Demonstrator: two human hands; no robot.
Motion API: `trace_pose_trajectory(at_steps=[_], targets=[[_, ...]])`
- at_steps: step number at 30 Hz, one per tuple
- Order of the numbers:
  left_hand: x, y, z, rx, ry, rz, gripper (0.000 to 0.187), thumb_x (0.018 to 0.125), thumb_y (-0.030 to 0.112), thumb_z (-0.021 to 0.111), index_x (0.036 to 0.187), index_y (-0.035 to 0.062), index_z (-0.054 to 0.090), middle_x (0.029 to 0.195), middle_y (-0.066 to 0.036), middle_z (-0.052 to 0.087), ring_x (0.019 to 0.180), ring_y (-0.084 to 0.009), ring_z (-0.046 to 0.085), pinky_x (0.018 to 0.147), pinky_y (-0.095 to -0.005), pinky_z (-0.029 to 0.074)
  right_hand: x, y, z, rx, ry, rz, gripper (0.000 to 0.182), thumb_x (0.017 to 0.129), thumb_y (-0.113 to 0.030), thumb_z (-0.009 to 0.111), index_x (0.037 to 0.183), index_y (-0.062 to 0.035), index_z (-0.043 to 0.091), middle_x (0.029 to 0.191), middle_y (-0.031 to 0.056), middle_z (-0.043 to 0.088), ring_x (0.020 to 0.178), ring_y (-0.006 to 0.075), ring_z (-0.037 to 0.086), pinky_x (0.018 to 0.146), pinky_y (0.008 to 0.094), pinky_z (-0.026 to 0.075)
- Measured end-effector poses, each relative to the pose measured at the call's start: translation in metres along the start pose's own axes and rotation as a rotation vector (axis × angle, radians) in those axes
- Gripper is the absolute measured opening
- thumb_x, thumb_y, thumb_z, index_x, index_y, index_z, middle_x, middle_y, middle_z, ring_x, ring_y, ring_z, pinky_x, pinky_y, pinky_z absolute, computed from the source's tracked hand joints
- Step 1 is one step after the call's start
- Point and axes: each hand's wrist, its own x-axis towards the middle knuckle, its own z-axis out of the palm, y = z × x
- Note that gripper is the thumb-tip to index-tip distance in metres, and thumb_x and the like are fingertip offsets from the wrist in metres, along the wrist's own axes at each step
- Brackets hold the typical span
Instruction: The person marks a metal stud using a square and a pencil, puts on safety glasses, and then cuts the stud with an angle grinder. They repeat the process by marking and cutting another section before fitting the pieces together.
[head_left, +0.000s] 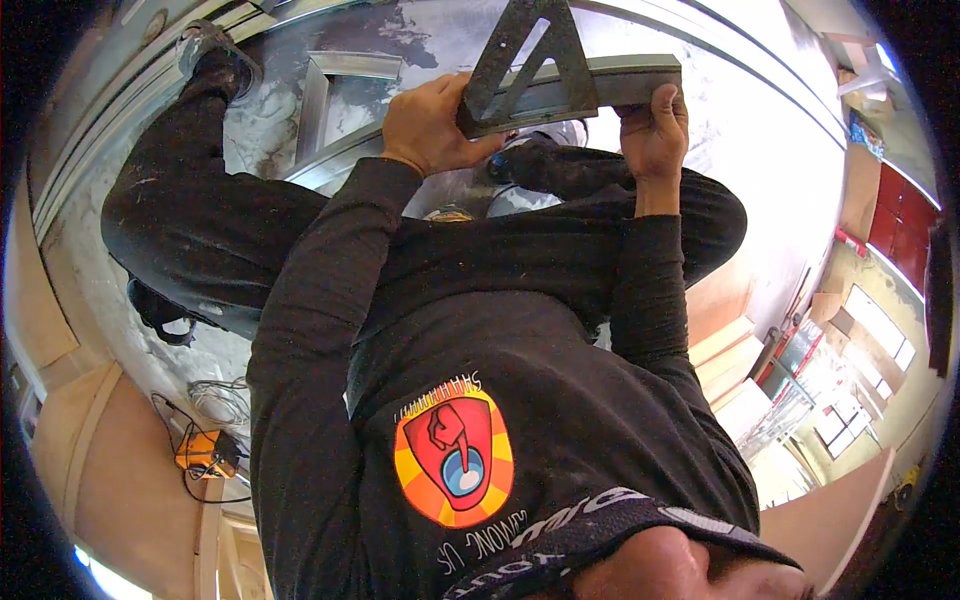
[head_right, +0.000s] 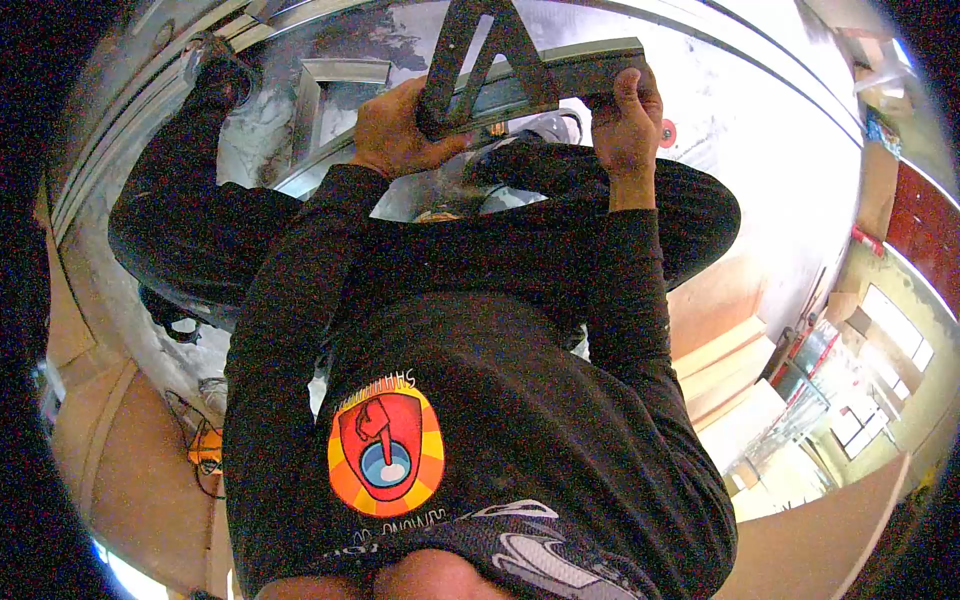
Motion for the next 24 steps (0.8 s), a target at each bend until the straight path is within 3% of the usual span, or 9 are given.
trace_pose_trajectory(at_steps=[5,7,8,10,11,13,16,24], targets=[[0.001,0.001,0.0,-0.009,0.019,0.001,0.063,0.063,0.051,0.081,0.114,0.0154,0.067,0.091,-0.007,0.07,0.081,-0.0297,0.07,0.069,-0.0401,0.056,-0.001,-0.001,0.007,-0.02,0.004,0.013,0.042,0.097,-0.033,0.06,0.128,-0.0044,0.056,0.123,0.0131,0.063,0.115,0.0298,0.061,0.103,0.0508,0.047],[0.001,0.004,-0.002,-0.014,0.001,-0.009,0.063,0.063,0.051,0.084,0.109,0.0132,0.067,0.091,-0.009,0.07,0.082,-0.0311,0.07,0.071,-0.0412,0.056,-0.005,-0.002,0.015,-0.083,0.12,-0.014,0.036,0.099,-0.031,0.059,0.119,-0.0006,0.06,0.108,0.014,0.067,0.099,0.027,0.067,0.093,0.0449,0.054],[0.002,0.004,-0.003,-0.018,-0.015,-0.018,0.062,0.062,0.051,0.086,0.105,0.0111,0.066,0.09,-0.01,0.07,0.084,-0.0325,0.07,0.073,-0.0422,0.056,-0.011,-0.003,0.016,-0.083,0.116,-0.015,0.036,0.099,-0.031,0.059,0.119,-0.0006,0.06,0.108,0.014,0.067,0.099,0.027,0.067,0.093,0.0449,0.054],[0.003,0.001,0.001,-0.035,0.006,-0.012,0.061,0.062,0.052,0.085,0.104,0.0115,0.066,0.09,-0.01,0.07,0.083,-0.0326,0.07,0.073,-0.0423,0.056,-0.028,-0.008,0.017,-0.724,0.437,-0.115,0.027,0.101,-0.023,0.057,0.108,0.0023,0.063,0.089,0.0127,0.069,0.078,0.0217,0.069,0.075,0.0352,0.057],[0.003,0.002,0.002,-0.055,0.02,-0.004,0.06,0.063,0.052,0.085,0.103,0.0118,0.067,0.089,-0.01,0.07,0.083,-0.0326,0.07,0.072,-0.0424,0.056,-0.036,-0.006,0.03,-0.95,0.502,-0.32,0.021,0.102,-0.014,0.053,0.099,0.0031,0.064,0.077,0.0099,0.068,0.064,0.0167,0.067,0.06,0.0269,0.054],[0.002,0.003,0.002,-0.037,0.01,-0.023,0.06,0.063,0.053,0.085,0.103,0.0121,0.067,0.089,-0.01,0.07,0.082,-0.0327,0.07,0.072,-0.0423,0.056,-0.053,-0.01,0.035,-1.134,0.321,-0.522,0.009,0.095,-0.006,0.06,0.096,0.0014,0.066,0.078,0.007,0.07,0.064,0.0143,0.068,0.058,0.0278,0.052],[0.001,0.004,0.005,-0.005,-0.03,-0.047,0.059,0.062,0.052,0.083,0.105,0.0153,0.067,0.092,-0.008,0.07,0.083,-0.0312,0.07,0.072,-0.0423,0.056,-0.05,-0.01,0.044,-1.256,0.098,-0.657,0.011,0.091,0.0,0.063,0.1,-0.0024,0.068,0.081,0.0093,0.071,0.069,0.0155,0.07,0.061,0.0265,0.053],[-0.001,0.0,0.009,0.003,-0.029,-0.028,0.062,0.061,0.051,0.081,0.11,0.0179,0.066,0.094,-0.007,0.07,0.084,-0.031,0.069,0.071,-0.0428,0.055,-0.038,-0.01,0.064,-1.365,-0.056,-0.508,0.022,0.092,-0.002,0.062,0.113,-0.005,0.066,0.093,0.014,0.072,0.078,0.0264,0.072,0.066,0.0336,0.055]])
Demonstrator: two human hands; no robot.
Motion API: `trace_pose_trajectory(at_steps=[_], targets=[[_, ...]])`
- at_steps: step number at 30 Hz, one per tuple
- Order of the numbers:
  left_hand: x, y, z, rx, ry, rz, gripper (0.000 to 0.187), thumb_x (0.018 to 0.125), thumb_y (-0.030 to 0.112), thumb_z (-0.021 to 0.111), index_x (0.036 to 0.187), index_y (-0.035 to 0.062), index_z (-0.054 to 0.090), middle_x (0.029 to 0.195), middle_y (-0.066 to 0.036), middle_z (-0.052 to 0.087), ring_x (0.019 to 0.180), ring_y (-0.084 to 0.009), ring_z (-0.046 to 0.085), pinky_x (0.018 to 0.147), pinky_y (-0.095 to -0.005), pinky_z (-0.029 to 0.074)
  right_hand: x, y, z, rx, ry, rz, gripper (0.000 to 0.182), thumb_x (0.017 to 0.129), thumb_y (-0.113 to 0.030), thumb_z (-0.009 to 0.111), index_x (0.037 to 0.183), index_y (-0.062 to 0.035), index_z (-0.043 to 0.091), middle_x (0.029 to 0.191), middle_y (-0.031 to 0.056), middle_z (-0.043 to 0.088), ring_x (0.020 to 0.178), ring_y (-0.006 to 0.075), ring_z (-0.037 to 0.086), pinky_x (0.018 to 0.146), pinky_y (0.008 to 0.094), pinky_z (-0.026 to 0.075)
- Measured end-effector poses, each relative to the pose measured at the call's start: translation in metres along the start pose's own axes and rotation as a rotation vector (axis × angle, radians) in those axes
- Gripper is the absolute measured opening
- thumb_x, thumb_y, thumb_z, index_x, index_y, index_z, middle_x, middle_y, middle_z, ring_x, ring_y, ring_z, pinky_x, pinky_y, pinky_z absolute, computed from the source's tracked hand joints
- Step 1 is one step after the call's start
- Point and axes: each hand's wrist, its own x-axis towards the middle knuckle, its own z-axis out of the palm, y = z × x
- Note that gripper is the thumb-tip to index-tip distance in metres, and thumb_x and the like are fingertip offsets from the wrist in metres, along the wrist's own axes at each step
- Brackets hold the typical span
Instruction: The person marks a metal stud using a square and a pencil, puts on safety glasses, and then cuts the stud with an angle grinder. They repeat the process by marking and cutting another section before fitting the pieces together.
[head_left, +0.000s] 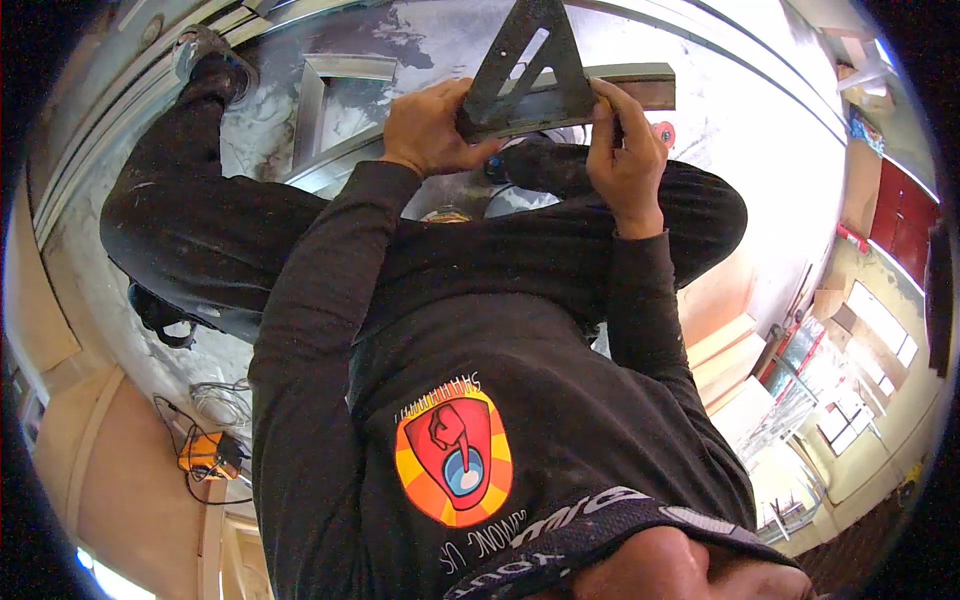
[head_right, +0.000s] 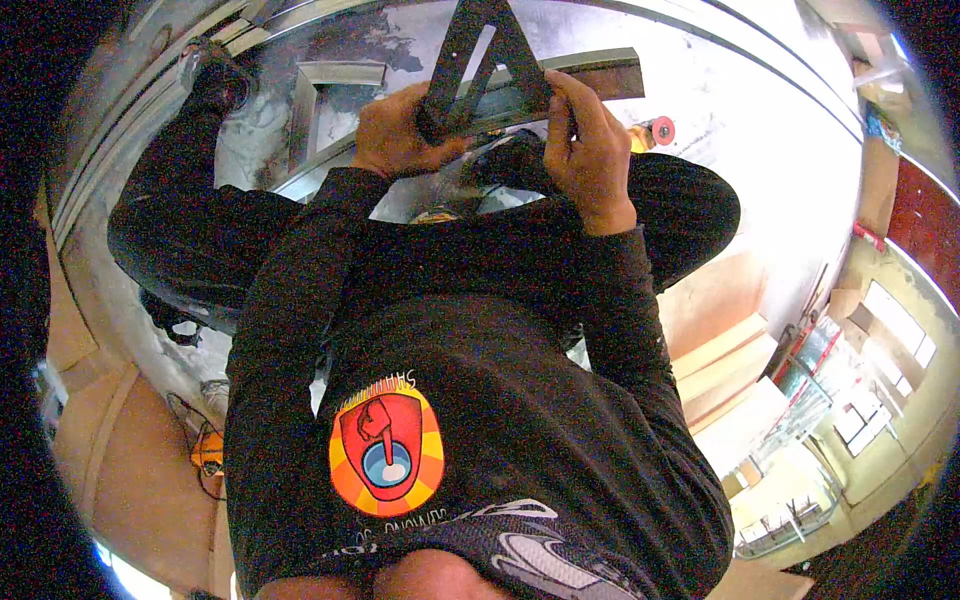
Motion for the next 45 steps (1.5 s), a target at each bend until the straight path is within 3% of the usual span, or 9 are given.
trace_pose_trajectory(at_steps=[8,11,21,26,30,38,40,43,45], targets=[[0.001,0.003,-0.001,-0.015,-0.016,0.016,0.058,0.063,0.053,0.085,0.099,0.0122,0.066,0.087,-0.012,0.07,0.078,-0.0339,0.07,0.07,-0.0427,0.057,0.001,0.003,-0.005,-0.099,-0.086,-0.053,0.02,0.092,0.001,0.06,0.11,-0.0014,0.066,0.095,0.015,0.072,0.082,0.0253,0.071,0.07,0.031,0.054],[0.0,0.004,-0.002,-0.015,-0.046,-0.028,0.062,0.061,0.05,0.082,0.113,0.0187,0.066,0.094,-0.006,0.07,0.084,-0.0291,0.069,0.071,-0.041,0.055,-0.01,0.005,-0.006,-0.135,-0.069,-0.063,0.02,0.091,0.002,0.06,0.109,-0.0015,0.067,0.092,0.0151,0.072,0.079,0.0264,0.071,0.069,0.032,0.054],[0.001,0.001,0.0,-0.041,-0.014,-0.009,0.06,0.061,0.05,0.082,0.109,0.0181,0.068,0.093,-0.005,0.071,0.08,-0.0295,0.07,0.07,-0.0399,0.056,-0.002,0.004,0.003,-0.096,0.019,-0.109,0.02,0.088,0.002,0.062,0.107,-0.0022,0.067,0.085,0.0142,0.07,0.074,0.0275,0.069,0.065,0.0337,0.052],[0.012,0.001,-0.01,-0.023,-0.04,-0.065,0.06,0.061,0.052,0.082,0.108,0.0166,0.068,0.083,-0.006,0.071,0.077,-0.0287,0.07,0.068,-0.0391,0.056,-0.037,0.012,-0.014,-0.344,-0.201,0.055,0.018,0.089,-0.002,0.061,0.106,-0.0071,0.065,0.089,0.0149,0.07,0.076,0.0312,0.07,0.066,0.0398,0.055],[0.012,-0.005,-0.008,-0.023,-0.075,-0.058,0.057,0.064,0.051,0.084,0.102,0.0125,0.068,0.082,-0.01,0.071,0.075,-0.0311,0.071,0.069,-0.0413,0.056,-0.016,-0.005,-0.014,-0.105,0.06,-0.076,0.015,0.091,-0.006,0.061,0.106,-0.0077,0.065,0.088,0.0146,0.07,0.075,0.0328,0.069,0.063,0.0414,0.054],[0.012,-0.003,-0.007,-0.042,-0.077,-0.058,0.062,0.06,0.054,0.083,0.107,0.0157,0.07,0.081,-0.009,0.072,0.077,-0.0313,0.07,0.069,-0.0413,0.055,0.01,0.004,0.001,-0.134,-0.017,-0.11,0.018,0.089,0.001,0.062,0.105,-0.0039,0.068,0.087,0.0148,0.07,0.073,0.0285,0.067,0.064,0.0353,0.051],[0.016,-0.013,-0.004,-0.011,-0.111,-0.056,0.063,0.06,0.053,0.083,0.108,0.0146,0.07,0.084,-0.01,0.072,0.079,-0.0325,0.07,0.071,-0.0412,0.055,-0.007,0.006,-0.011,-0.202,-0.091,-0.037,0.018,0.087,-0.006,0.063,0.105,-0.0106,0.065,0.085,0.0141,0.07,0.077,0.0349,0.068,0.066,0.0437,0.054],[0.026,-0.018,-0.014,-0.053,-0.222,-0.099,0.065,0.061,0.051,0.084,0.11,0.0107,0.069,0.09,-0.014,0.073,0.084,-0.0332,0.071,0.074,-0.0406,0.055,-0.027,0.017,-0.024,-0.304,-0.211,0.122,0.016,0.089,-0.007,0.061,0.104,-0.0092,0.067,0.082,0.0157,0.069,0.074,0.0346,0.068,0.065,0.0411,0.054],[0.029,-0.022,-0.017,-0.125,-0.315,-0.141,0.066,0.062,0.048,0.084,0.112,0.0079,0.068,0.092,-0.016,0.073,0.087,-0.0329,0.071,0.077,-0.04,0.055,-0.021,0.027,-0.026,0.089,-0.169,0.566,0.019,0.094,-0.01,0.061,0.108,-0.0012,0.069,0.082,0.0057,0.068,0.074,0.0122,0.062,0.068,0.0284,0.049]])
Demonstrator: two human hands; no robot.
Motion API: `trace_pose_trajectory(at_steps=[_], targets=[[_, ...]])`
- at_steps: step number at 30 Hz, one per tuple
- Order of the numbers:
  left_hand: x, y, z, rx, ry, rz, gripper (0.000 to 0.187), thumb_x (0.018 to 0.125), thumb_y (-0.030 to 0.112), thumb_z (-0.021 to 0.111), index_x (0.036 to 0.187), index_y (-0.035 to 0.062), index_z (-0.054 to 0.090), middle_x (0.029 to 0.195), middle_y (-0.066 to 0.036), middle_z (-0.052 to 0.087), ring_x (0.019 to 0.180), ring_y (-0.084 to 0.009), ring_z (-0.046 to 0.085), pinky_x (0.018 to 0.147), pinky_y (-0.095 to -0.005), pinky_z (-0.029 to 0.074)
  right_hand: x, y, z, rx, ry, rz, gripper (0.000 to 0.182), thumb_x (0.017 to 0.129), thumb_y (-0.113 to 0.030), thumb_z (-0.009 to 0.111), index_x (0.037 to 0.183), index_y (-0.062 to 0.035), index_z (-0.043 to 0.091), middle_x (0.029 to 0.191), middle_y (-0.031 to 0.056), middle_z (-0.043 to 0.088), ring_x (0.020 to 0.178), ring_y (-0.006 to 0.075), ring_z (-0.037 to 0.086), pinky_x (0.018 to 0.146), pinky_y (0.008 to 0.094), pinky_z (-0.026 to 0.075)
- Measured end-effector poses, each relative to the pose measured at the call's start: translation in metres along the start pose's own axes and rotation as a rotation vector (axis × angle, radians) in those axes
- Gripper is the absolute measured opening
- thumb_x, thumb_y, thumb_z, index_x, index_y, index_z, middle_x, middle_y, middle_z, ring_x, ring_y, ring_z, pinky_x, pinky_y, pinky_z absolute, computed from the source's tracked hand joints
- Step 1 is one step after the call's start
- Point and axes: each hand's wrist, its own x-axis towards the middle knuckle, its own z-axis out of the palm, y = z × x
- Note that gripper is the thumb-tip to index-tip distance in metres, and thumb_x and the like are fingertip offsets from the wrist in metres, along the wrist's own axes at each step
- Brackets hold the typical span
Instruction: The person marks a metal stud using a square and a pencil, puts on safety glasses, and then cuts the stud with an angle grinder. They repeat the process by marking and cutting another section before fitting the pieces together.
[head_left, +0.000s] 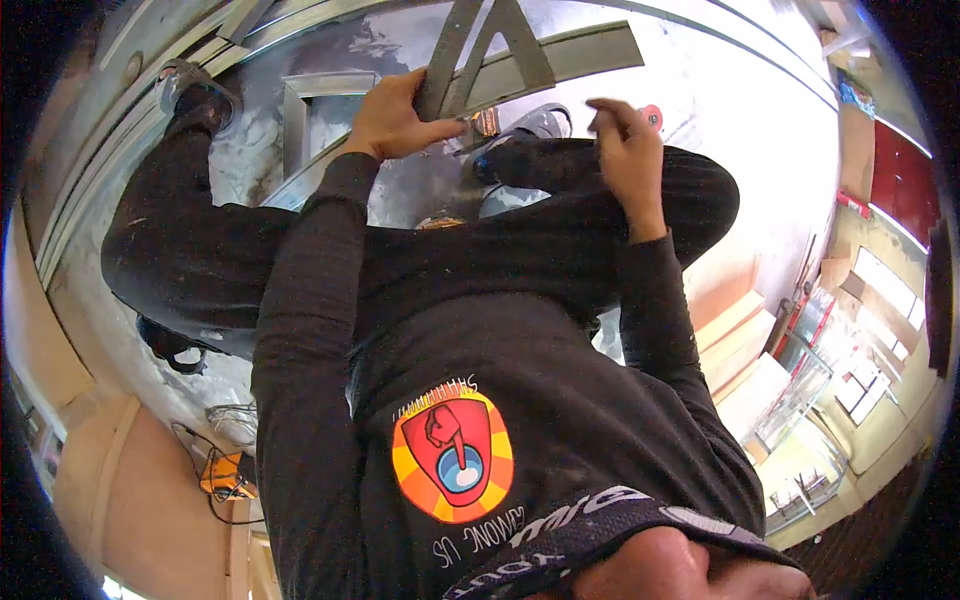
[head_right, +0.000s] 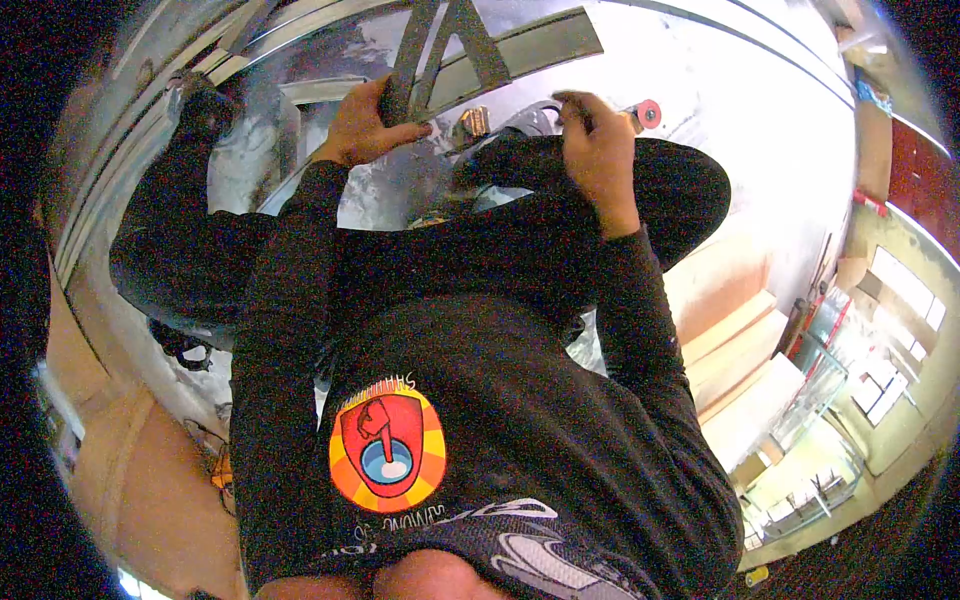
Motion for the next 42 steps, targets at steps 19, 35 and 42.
trace_pose_trajectory(at_steps=[19,35,42], targets=[[-0.019,0.008,-0.004,0.03,0.287,0.175,0.055,0.062,0.038,0.081,0.106,0.0085,0.069,0.082,-0.013,0.07,0.077,-0.0335,0.068,0.07,-0.0411,0.054,0.056,-0.018,0.017,0.979,-0.069,0.073,0.051,0.094,-0.034,0.068,0.12,0.0066,0.053,0.115,0.0165,0.062,0.109,0.0268,0.061,0.101,0.0417,0.049],[-0.02,0.012,0.011,0.09,0.438,0.192,0.057,0.061,0.043,0.082,0.107,0.0119,0.069,0.091,-0.009,0.071,0.08,-0.0319,0.069,0.07,-0.0418,0.056,0.057,-0.017,0.018,0.976,-0.076,0.036,0.053,0.094,-0.035,0.068,0.12,0.0072,0.051,0.115,0.0172,0.06,0.107,0.0277,0.061,0.099,0.041,0.051],[-0.021,0.018,0.006,0.091,0.396,0.154,0.048,0.061,0.042,0.081,0.098,0.0134,0.072,0.082,-0.011,0.069,0.077,-0.0325,0.068,0.069,-0.0427,0.055,0.059,-0.011,0.018,0.992,-0.069,0.049,0.046,0.095,-0.031,0.067,0.119,0.0061,0.053,0.114,0.0162,0.061,0.108,0.0271,0.061,0.098,0.0419,0.052]])
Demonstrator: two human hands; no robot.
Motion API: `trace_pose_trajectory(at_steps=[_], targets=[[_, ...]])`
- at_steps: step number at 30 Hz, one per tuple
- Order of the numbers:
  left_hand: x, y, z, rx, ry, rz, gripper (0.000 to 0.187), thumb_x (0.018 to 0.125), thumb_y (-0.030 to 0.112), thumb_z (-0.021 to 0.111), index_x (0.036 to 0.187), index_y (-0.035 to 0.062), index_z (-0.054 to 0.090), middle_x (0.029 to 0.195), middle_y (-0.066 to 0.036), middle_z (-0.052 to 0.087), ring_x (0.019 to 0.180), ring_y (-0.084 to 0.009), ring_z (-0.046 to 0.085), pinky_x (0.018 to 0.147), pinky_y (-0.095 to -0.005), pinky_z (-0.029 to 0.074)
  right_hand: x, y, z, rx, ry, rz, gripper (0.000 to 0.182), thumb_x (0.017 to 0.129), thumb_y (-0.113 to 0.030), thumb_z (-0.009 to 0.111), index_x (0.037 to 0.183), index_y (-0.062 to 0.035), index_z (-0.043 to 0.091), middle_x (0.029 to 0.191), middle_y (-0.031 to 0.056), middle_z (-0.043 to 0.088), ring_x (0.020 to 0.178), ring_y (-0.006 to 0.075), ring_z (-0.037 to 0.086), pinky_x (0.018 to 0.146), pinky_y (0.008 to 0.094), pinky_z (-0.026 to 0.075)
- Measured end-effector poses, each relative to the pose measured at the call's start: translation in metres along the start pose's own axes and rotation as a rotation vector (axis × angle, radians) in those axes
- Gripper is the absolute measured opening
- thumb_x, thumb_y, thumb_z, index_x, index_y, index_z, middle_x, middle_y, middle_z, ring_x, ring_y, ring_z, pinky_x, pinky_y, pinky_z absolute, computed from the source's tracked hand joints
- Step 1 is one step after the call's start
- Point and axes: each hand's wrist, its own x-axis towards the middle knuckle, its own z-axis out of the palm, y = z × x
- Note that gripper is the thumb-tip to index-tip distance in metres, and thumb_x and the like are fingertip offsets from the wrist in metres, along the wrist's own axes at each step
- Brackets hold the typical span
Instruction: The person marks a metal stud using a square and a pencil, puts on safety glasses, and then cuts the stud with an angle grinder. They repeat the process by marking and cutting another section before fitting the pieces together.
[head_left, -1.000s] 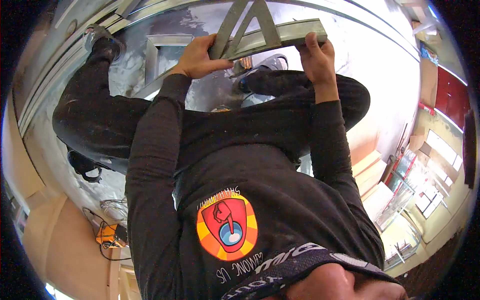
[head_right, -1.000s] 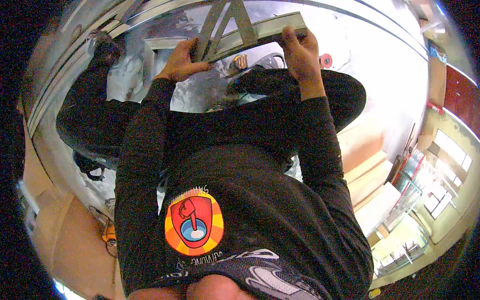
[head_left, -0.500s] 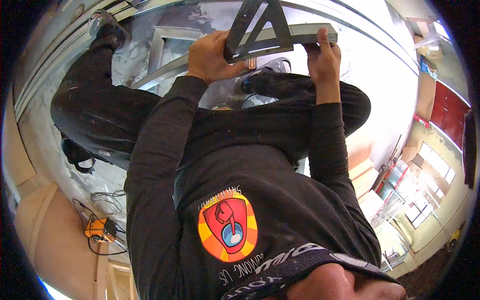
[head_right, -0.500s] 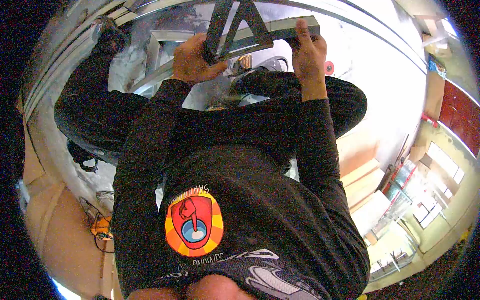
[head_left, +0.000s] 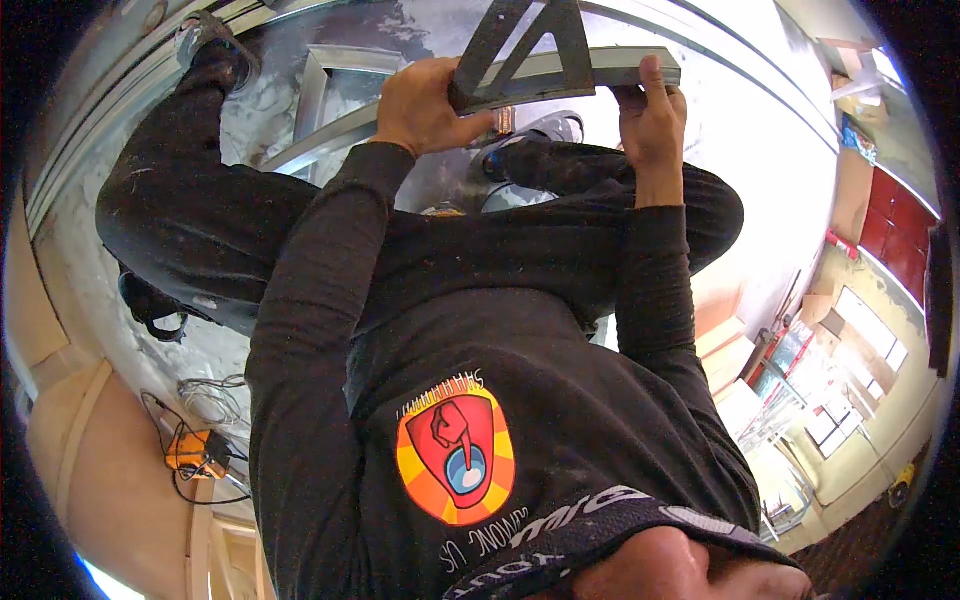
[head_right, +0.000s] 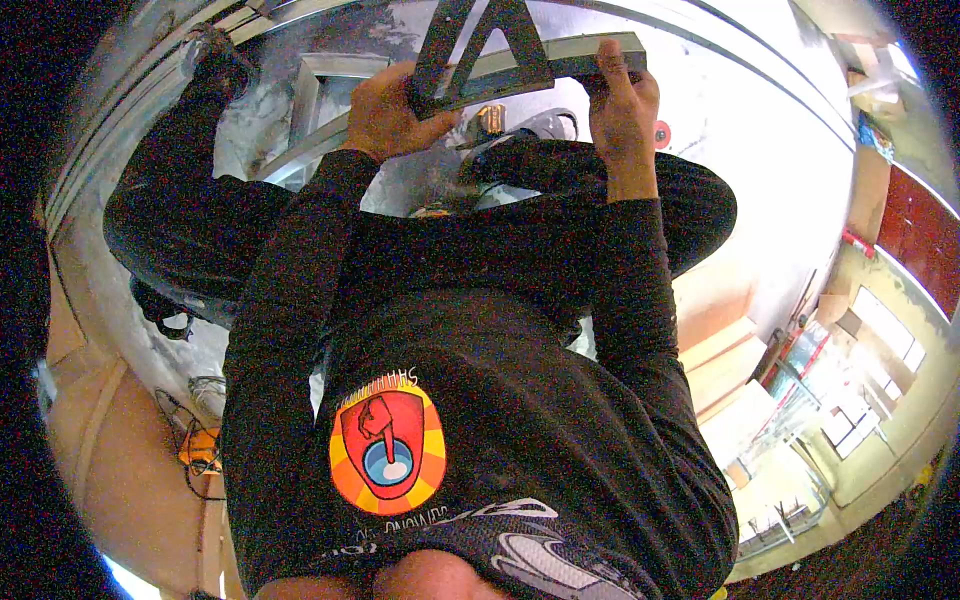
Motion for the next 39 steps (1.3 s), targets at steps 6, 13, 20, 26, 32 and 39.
trace_pose_trajectory(at_steps=[6,13,20,26,32,39], targets=[[-0.001,-0.006,0.004,-0.061,-0.035,-0.025,0.041,0.06,0.042,0.081,0.089,0.0133,0.072,0.077,-0.01,0.068,0.074,-0.0326,0.067,0.066,-0.0428,0.054,-0.001,0.001,-0.002,0.024,-0.028,-0.005,0.044,0.095,-0.031,0.067,0.117,0.0051,0.055,0.112,0.0151,0.062,0.106,0.0261,0.062,0.096,0.0397,0.052],[0.0,-0.006,0.006,-0.026,0.007,0.017,0.04,0.06,0.041,0.081,0.086,0.0125,0.071,0.076,-0.01,0.067,0.072,-0.0328,0.066,0.066,-0.043,0.053,-0.002,0.002,0.0,0.033,-0.015,-0.009,0.044,0.094,-0.032,0.068,0.116,0.0047,0.056,0.111,0.0142,0.063,0.105,0.0249,0.062,0.097,0.0403,0.051],[0.0,-0.007,0.007,-0.033,0.01,0.033,0.038,0.06,0.04,0.081,0.087,0.0149,0.071,0.078,-0.007,0.063,0.075,-0.0311,0.065,0.066,-0.0424,0.053,-0.002,0.002,-0.001,0.016,-0.02,-0.003,0.047,0.094,-0.034,0.068,0.115,0.0063,0.056,0.112,0.0148,0.063,0.105,0.0254,0.063,0.098,0.0398,0.05],[0.002,-0.007,0.006,-0.054,0.005,0.047,0.037,0.06,0.038,0.081,0.087,0.0151,0.071,0.081,-0.006,0.062,0.077,-0.0306,0.065,0.066,-0.0432,0.053,-0.028,-0.004,0.002,-0.456,0.087,0.094,0.041,0.096,-0.028,0.067,0.112,0.0092,0.063,0.097,0.0139,0.069,0.085,0.0207,0.069,0.081,0.034,0.057],[0.004,-0.009,0.011,0.031,-0.015,0.036,0.038,0.06,0.04,0.081,0.084,0.0135,0.069,0.081,-0.008,0.062,0.078,-0.0316,0.065,0.068,-0.0441,0.053,-0.07,-0.002,0.013,-1.019,0.015,-0.705,0.016,0.088,-0.002,0.067,0.104,-0.0024,0.072,0.084,0.0111,0.074,0.071,0.0173,0.072,0.062,0.0263,0.054],[0.002,-0.009,0.008,0.007,-0.01,0.038,0.04,0.06,0.041,0.081,0.086,0.0135,0.069,0.082,-0.008,0.061,0.079,-0.0328,0.064,0.068,-0.0446,0.053,-0.047,-0.003,0.032,-1.089,-0.027,-0.737,0.02,0.089,-0.002,0.065,0.108,-0.0051,0.068,0.091,0.0134,0.072,0.077,0.0263,0.072,0.066,0.0332,0.057]])
